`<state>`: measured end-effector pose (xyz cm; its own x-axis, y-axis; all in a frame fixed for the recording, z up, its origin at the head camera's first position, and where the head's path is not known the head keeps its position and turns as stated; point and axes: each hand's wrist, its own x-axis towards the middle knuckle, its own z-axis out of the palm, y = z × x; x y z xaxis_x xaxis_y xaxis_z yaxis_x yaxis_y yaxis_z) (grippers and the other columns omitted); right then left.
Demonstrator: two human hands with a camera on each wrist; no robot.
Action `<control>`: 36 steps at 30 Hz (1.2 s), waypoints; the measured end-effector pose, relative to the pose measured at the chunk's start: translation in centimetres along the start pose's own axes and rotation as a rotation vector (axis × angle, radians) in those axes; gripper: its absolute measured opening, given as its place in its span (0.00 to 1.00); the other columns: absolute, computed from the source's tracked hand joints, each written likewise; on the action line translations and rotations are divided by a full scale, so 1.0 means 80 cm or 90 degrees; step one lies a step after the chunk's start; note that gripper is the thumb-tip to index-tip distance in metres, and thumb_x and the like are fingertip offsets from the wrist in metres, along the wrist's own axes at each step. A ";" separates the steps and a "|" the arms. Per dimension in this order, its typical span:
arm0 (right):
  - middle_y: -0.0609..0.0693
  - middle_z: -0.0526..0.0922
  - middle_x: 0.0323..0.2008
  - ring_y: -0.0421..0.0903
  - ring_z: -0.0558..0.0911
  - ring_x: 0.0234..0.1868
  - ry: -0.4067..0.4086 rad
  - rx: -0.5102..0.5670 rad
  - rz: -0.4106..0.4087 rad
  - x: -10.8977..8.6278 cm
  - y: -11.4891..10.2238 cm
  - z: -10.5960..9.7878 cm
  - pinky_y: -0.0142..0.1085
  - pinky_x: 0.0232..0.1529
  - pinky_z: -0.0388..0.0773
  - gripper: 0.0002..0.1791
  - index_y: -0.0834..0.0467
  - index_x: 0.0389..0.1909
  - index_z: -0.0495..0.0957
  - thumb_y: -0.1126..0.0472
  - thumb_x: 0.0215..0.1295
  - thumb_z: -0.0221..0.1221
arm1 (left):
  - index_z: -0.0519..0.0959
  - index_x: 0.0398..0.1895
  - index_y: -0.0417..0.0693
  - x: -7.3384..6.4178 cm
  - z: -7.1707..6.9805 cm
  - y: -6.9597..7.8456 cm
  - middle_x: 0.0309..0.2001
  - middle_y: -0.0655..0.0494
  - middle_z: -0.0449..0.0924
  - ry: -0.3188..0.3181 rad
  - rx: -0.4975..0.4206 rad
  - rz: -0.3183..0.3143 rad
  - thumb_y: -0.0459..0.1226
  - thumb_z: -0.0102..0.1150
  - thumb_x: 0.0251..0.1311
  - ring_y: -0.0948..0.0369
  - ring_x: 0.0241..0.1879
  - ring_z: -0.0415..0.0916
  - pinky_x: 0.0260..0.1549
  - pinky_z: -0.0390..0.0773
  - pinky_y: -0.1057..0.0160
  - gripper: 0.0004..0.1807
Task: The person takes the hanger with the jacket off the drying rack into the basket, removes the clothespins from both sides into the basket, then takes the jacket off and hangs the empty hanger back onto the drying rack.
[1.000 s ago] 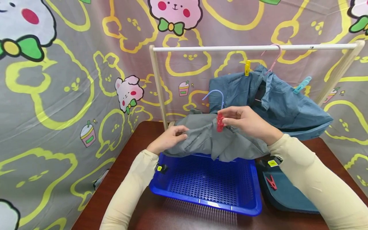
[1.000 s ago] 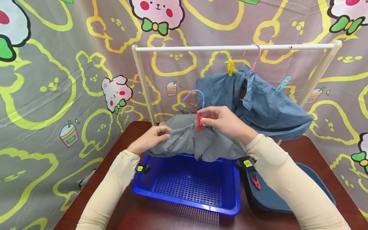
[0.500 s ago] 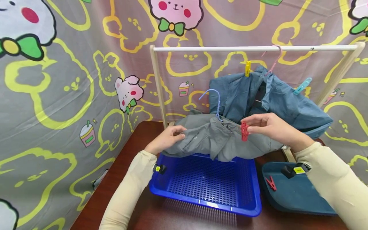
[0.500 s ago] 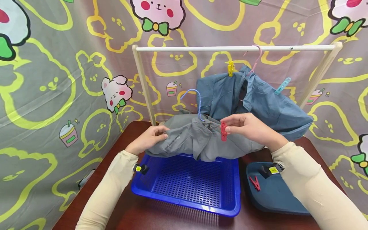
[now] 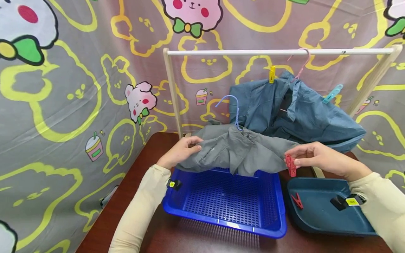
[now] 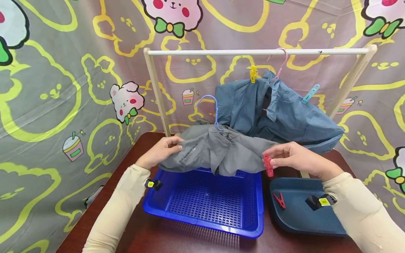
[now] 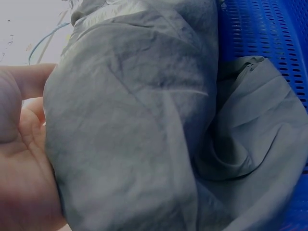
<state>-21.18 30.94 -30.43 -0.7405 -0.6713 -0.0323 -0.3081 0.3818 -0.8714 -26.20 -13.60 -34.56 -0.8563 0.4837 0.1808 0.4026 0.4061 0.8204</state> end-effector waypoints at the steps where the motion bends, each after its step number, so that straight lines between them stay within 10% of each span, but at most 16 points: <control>1: 0.58 0.81 0.47 0.45 0.81 0.45 -0.007 0.006 0.007 -0.004 0.005 -0.001 0.35 0.45 0.78 0.21 0.77 0.59 0.65 0.69 0.70 0.51 | 0.78 0.52 0.41 -0.001 -0.001 0.000 0.50 0.50 0.77 0.002 -0.001 -0.004 0.34 0.53 0.67 0.55 0.54 0.70 0.52 0.70 0.53 0.13; 24: 0.68 0.75 0.51 0.56 0.80 0.47 -0.132 0.122 0.217 -0.057 0.131 -0.024 0.42 0.45 0.78 0.25 0.85 0.57 0.57 0.66 0.71 0.49 | 0.78 0.50 0.40 -0.006 -0.013 0.000 0.48 0.49 0.77 0.019 -0.026 0.009 0.33 0.53 0.66 0.55 0.51 0.70 0.50 0.69 0.55 0.12; 36: 0.64 0.78 0.46 0.58 0.78 0.46 -0.129 0.064 0.315 -0.062 0.172 -0.027 0.53 0.45 0.76 0.20 0.82 0.52 0.64 0.70 0.65 0.52 | 0.77 0.51 0.36 -0.006 -0.013 0.002 0.49 0.46 0.76 0.023 -0.034 0.002 0.31 0.52 0.67 0.54 0.50 0.70 0.49 0.69 0.56 0.13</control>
<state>-23.04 40.90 -41.23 -0.6498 -0.5392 -0.5357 0.1140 0.6277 -0.7701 -26.06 -14.59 -33.98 -0.8668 0.4560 0.2019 0.3880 0.3624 0.8474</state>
